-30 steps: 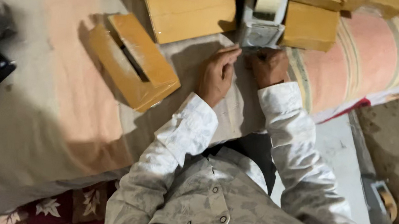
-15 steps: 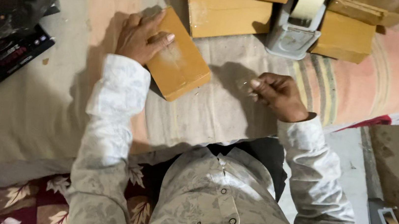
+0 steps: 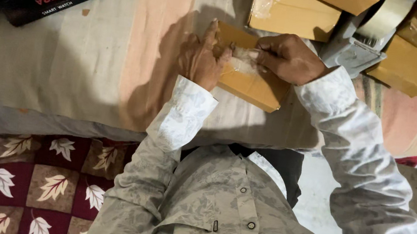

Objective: The person places small product boxes into larger cardboard shipping boxes, folds the flaps, and seals them with packing tape using a handheld dispenser. The process is repeated for multiple items, and the sealed boxes are stacked nearby.

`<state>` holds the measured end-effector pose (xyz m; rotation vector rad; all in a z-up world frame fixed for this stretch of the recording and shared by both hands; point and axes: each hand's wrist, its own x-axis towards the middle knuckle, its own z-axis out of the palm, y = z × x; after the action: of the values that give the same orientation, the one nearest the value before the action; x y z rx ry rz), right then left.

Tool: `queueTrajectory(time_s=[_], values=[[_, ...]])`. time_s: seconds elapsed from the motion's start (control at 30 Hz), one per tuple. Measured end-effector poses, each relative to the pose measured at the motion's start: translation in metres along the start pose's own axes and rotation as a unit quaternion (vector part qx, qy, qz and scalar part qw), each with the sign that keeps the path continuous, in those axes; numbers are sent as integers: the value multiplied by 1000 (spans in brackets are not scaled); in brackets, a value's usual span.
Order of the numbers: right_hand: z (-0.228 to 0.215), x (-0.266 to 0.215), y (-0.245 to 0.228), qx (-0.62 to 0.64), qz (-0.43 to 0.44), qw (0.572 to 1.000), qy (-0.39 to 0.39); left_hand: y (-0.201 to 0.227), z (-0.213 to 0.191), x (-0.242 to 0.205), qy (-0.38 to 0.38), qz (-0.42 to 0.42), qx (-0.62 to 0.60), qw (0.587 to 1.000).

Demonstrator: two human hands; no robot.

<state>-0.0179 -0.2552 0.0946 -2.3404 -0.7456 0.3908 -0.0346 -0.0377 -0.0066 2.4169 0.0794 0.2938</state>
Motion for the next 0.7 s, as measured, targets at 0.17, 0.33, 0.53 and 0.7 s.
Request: queueTrajectory(time_s=[0.17, 0.33, 0.53, 0.7], values=[[8, 27, 0, -34, 3, 999, -23, -3, 5, -2, 52, 15, 14, 998], [16, 34, 8, -150, -27, 988, 19, -3, 7, -2, 16, -29, 16, 999], [18, 31, 7, -192, 96, 976, -35, 2, -2, -1, -15, -31, 4, 999], [10, 36, -1, -191, 82, 978, -30, -1, -3, 0, -56, -20, -84, 995]])
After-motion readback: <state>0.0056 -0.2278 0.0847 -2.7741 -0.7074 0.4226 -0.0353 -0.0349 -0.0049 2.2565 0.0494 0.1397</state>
